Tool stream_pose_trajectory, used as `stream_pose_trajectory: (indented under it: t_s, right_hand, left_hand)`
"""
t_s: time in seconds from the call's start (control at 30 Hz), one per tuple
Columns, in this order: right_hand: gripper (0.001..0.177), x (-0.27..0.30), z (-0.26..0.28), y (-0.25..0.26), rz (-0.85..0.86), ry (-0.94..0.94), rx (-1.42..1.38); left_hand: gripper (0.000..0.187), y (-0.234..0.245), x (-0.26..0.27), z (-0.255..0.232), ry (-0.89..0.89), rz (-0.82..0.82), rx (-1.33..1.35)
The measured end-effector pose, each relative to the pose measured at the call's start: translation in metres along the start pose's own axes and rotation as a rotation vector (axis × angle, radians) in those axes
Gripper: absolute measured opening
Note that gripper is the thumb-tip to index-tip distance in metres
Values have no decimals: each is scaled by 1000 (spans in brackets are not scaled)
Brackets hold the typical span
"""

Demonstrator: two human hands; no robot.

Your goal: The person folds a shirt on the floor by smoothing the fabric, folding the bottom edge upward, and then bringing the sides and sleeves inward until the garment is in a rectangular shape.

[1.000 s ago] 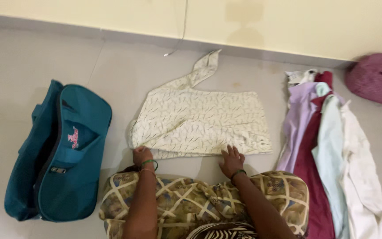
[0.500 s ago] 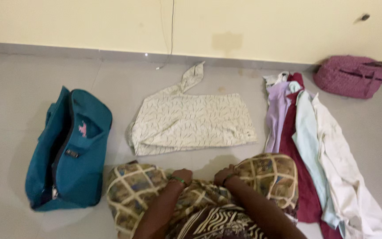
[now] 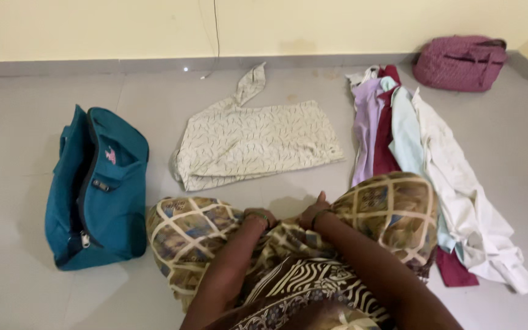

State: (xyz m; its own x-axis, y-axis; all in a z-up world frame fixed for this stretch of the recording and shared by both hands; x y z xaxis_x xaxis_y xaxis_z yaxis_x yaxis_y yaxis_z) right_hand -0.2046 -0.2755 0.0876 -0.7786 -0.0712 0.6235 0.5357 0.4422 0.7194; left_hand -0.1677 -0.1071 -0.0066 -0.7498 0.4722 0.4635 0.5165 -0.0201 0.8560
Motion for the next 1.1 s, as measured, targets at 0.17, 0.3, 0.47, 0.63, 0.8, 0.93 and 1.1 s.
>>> stream_pose_trajectory:
  t_s: [0.17,0.3,0.47,0.63,0.8,0.93,1.1]
  right_hand:
    - [53,1,-25,-30,-20,-150,-81]
    - [55,-1,-32,-62,41,-74,-58]
    - [49,-20,-15,-84,80,-8,-68]
    - [39,-24,-5,-67,193,70,-28]
    - [35,-19,-9,-3,89,206,-50]
    - [36,-27,-30,39,-266,339,-172]
    - [32,-124,-66,48,-361,176,-498]
  left_hand:
    - [32,34,6,-3,41,-19,-136]
    - [35,55,27,-5,110,-8,-254]
    - [39,60,47,-19,151,2,-320]
    - [38,55,53,-13,111,88,-344]
    - [64,50,48,7,206,69,-147]
    - [63,15,25,27,240,99,-55]
    - [39,-42,-12,50,161,141,1]
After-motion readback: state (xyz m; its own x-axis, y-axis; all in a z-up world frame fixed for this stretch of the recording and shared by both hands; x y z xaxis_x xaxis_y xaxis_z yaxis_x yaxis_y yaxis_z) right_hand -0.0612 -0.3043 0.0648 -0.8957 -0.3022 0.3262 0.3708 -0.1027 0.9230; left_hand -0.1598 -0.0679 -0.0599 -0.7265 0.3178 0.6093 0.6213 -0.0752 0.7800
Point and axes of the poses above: each hand's wrist, its own x-axis away from the middle knuckle, its own y-axis out of the back of the hand, z = x × y, the point moved 3 cm from there along -x, towards the middle knuckle, and after that the axes turned 8 degrees about -z, right-handed, at the moved point
